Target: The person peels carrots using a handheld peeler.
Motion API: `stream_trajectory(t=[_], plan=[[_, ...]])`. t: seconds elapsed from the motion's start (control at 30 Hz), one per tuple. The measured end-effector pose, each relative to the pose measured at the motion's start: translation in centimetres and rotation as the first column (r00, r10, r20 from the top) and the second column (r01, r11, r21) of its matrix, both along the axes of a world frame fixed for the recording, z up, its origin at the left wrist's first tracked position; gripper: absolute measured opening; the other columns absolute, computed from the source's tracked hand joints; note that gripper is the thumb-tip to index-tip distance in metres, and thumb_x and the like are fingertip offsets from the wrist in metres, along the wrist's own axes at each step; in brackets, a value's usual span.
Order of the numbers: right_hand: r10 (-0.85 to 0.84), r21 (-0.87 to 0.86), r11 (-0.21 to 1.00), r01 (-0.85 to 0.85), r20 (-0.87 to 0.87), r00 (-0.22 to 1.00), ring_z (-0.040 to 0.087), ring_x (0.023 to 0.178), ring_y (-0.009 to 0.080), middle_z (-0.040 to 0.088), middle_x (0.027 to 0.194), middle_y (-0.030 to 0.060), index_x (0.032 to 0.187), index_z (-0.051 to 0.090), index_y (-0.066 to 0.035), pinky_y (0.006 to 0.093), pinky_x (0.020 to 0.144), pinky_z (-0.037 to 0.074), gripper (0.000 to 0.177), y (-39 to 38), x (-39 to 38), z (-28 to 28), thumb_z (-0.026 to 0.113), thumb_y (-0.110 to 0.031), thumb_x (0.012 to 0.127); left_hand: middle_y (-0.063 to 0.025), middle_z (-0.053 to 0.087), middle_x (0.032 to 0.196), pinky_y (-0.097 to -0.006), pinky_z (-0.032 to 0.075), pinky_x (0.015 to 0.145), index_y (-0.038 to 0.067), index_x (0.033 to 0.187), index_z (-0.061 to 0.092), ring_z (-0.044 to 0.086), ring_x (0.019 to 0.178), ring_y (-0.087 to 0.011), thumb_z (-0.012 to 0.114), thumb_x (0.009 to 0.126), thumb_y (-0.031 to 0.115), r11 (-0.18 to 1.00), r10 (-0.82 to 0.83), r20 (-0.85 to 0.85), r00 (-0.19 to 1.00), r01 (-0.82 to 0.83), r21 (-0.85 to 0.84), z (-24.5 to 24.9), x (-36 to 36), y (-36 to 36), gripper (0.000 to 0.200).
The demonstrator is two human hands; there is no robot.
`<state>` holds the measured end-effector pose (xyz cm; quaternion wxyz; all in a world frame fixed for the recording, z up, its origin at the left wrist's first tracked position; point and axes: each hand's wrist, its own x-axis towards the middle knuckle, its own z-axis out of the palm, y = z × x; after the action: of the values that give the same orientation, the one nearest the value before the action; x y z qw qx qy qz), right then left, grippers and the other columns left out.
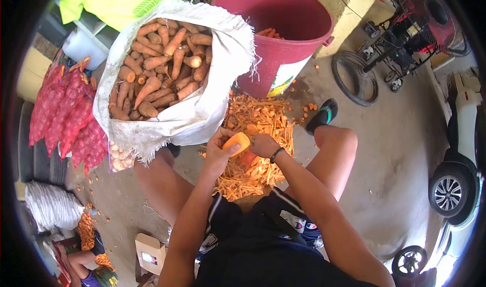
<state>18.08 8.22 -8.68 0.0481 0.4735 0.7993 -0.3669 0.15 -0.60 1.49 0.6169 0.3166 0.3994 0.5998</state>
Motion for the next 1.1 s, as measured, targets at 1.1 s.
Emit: stream_trajectory(t=[1.1], plan=[[0.062, -0.051, 0.997, -0.064, -0.030, 0.998, 0.066, 0.094, 0.0423, 0.069, 0.097, 0.0263, 0.098, 0.068, 0.002, 0.0484, 0.085, 0.053, 0.036, -0.5, 3.0, 2.8, 0.062, -0.030, 0.083, -0.0115, 0.065, 0.108, -0.0297, 0.054, 0.078, 0.005, 0.146, 0.039, 0.065, 0.087, -0.0170, 0.062, 0.099, 0.029, 0.986, 0.024, -0.333, 0.943, -0.078, -0.150, 15.3, -12.6, 12.5, 0.058]])
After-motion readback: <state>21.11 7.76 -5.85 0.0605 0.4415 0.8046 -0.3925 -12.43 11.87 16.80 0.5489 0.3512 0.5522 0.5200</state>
